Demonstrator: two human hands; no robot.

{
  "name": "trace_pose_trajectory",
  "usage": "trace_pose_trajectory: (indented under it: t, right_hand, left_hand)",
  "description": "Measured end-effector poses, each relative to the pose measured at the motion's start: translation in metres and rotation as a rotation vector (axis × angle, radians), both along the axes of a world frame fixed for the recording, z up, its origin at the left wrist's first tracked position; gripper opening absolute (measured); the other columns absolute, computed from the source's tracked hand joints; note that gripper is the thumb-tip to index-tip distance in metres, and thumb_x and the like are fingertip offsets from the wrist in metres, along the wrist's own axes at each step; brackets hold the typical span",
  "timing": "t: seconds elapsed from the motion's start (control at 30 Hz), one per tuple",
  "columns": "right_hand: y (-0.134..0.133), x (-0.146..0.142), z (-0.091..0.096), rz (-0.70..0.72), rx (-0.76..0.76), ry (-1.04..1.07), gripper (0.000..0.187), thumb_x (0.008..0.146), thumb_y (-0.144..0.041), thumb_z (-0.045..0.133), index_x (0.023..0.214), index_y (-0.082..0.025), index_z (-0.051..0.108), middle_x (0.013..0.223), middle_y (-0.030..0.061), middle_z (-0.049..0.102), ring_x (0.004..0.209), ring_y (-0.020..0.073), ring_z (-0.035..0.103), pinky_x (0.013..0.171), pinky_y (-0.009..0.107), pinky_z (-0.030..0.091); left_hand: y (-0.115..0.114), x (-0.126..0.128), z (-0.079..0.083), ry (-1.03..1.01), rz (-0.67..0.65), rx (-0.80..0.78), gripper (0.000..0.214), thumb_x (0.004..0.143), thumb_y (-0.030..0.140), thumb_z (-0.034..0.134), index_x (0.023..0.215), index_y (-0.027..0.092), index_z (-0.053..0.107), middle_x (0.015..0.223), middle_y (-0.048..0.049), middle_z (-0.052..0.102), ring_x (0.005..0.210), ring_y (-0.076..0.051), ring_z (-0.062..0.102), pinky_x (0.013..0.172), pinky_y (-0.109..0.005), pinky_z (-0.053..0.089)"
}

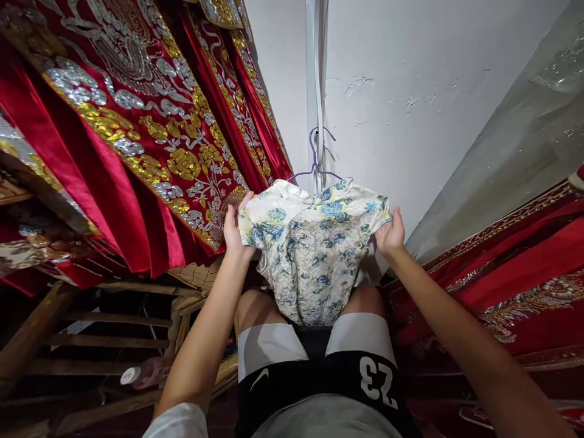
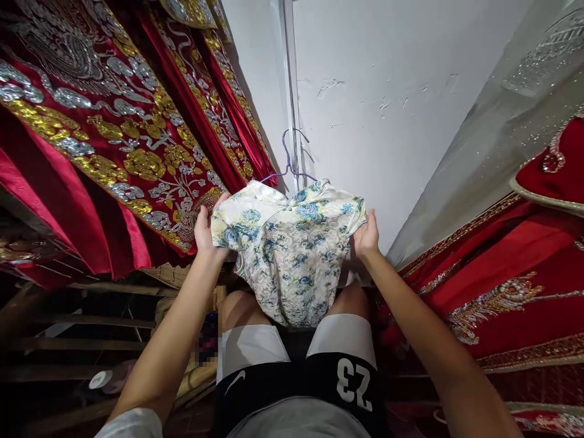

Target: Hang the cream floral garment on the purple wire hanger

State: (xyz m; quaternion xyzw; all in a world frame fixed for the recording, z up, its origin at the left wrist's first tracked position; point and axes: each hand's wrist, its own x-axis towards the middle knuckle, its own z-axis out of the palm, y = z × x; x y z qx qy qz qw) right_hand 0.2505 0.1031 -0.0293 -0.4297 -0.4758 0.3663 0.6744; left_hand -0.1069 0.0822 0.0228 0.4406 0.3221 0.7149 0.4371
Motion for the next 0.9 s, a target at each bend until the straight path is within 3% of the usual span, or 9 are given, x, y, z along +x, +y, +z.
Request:
trace_pose_trajectory:
  t: [0.2, 0.33, 0.43, 0.57, 0.63, 0.73, 0.77, 0.83, 0.9]
  right_hand:
    - [0.031, 0.024, 0.052, -0.187, 0.242, 0.054, 0.051, 0.079, -0.067, 0.067, 0.101, -0.021, 0.067, 0.112, 0.0105, 0.069, 0.119, 0.0304, 0.066, 0.1, 0.047, 0.056]
    - [0.034, 0.031, 0.091, -0.226, 0.371, 0.006, 0.055, 0.083, -0.068, 0.065, 0.113, -0.023, 0.068, 0.124, 0.0119, 0.067, 0.13, 0.0332, 0.061, 0.102, 0.055, 0.054]
    - [0.02, 0.022, 0.11, -0.159, 0.398, -0.092, 0.057, 0.087, -0.072, 0.06, 0.121, -0.027, 0.068, 0.131, 0.0112, 0.067, 0.135, 0.0342, 0.057, 0.103, 0.056, 0.054]
    - [-0.025, -0.003, 0.125, 0.089, 0.358, -0.203, 0.056, 0.088, -0.072, 0.061, 0.12, -0.028, 0.071, 0.123, 0.0093, 0.073, 0.127, 0.0319, 0.064, 0.099, 0.051, 0.057]
    - [-0.052, -0.012, 0.13, 0.398, 0.3, -0.285, 0.056, 0.088, -0.073, 0.06, 0.112, -0.025, 0.075, 0.111, 0.0088, 0.077, 0.111, 0.0292, 0.071, 0.091, 0.047, 0.061]
    - [-0.088, -0.019, 0.135, 1.045, 0.242, -0.492, 0.066, 0.089, -0.078, 0.053, 0.105, -0.02, 0.079, 0.106, 0.0116, 0.079, 0.097, 0.0273, 0.075, 0.085, 0.043, 0.062]
    - [-0.096, -0.021, 0.134, 1.14, 0.235, -0.574, 0.064, 0.091, -0.076, 0.054, 0.108, -0.02, 0.079, 0.111, 0.0125, 0.078, 0.1, 0.0275, 0.074, 0.088, 0.043, 0.061]
    - [-0.104, -0.03, 0.127, 1.021, 0.256, -0.743, 0.054, 0.093, -0.063, 0.061, 0.126, -0.022, 0.073, 0.129, 0.0126, 0.073, 0.116, 0.0284, 0.069, 0.099, 0.044, 0.056]
    - [-0.103, -0.044, 0.11, 0.697, 0.329, -0.909, 0.065, 0.091, -0.05, 0.071, 0.149, -0.026, 0.055, 0.151, 0.0126, 0.057, 0.137, 0.0309, 0.055, 0.112, 0.048, 0.047]
  left_hand:
    - [-0.026, 0.007, 0.036, 0.041, 0.018, 0.027, 0.068, 0.093, 0.072, 0.049, 0.127, 0.015, 0.066, 0.13, -0.0186, 0.071, 0.12, -0.032, 0.069, 0.102, -0.046, 0.055]
    - [-0.029, 0.008, 0.046, 0.412, 0.065, 0.062, 0.054, 0.086, 0.06, 0.07, 0.119, 0.017, 0.071, 0.116, -0.0138, 0.076, 0.109, -0.028, 0.071, 0.096, -0.038, 0.054]
    - [-0.018, 0.013, 0.046, 0.694, 0.129, 0.155, 0.037, 0.09, 0.052, 0.067, 0.104, 0.018, 0.074, 0.108, -0.0094, 0.075, 0.101, -0.022, 0.068, 0.09, -0.031, 0.051]
    - [0.0, 0.027, 0.037, 0.81, 0.236, 0.184, 0.033, 0.096, 0.045, 0.06, 0.085, 0.016, 0.072, 0.073, -0.0007, 0.065, 0.07, -0.015, 0.056, 0.068, -0.026, 0.041]
    - [0.005, 0.035, 0.031, 0.72, 0.316, 0.187, 0.035, 0.094, 0.046, 0.063, 0.076, 0.016, 0.069, 0.067, 0.0008, 0.059, 0.064, -0.013, 0.051, 0.064, -0.025, 0.037]
    - [0.005, 0.043, 0.022, 0.436, 0.455, 0.215, 0.051, 0.098, 0.055, 0.056, 0.065, 0.017, 0.063, 0.065, -0.0006, 0.058, 0.062, -0.013, 0.05, 0.063, -0.026, 0.037]
    - [0.003, 0.046, 0.021, 0.323, 0.479, 0.208, 0.057, 0.101, 0.058, 0.049, 0.062, 0.017, 0.06, 0.061, -0.0005, 0.055, 0.059, -0.012, 0.048, 0.062, -0.026, 0.037]
    - [-0.002, 0.052, 0.023, 0.063, 0.413, 0.153, 0.067, 0.105, 0.061, 0.035, 0.056, 0.019, 0.053, 0.052, 0.0013, 0.046, 0.05, -0.011, 0.041, 0.056, -0.026, 0.035]
    - [-0.009, 0.062, 0.03, -0.182, 0.172, 0.059, 0.071, 0.107, 0.06, 0.025, 0.052, 0.02, 0.046, 0.043, 0.0041, 0.032, 0.041, -0.011, 0.032, 0.05, -0.026, 0.032]
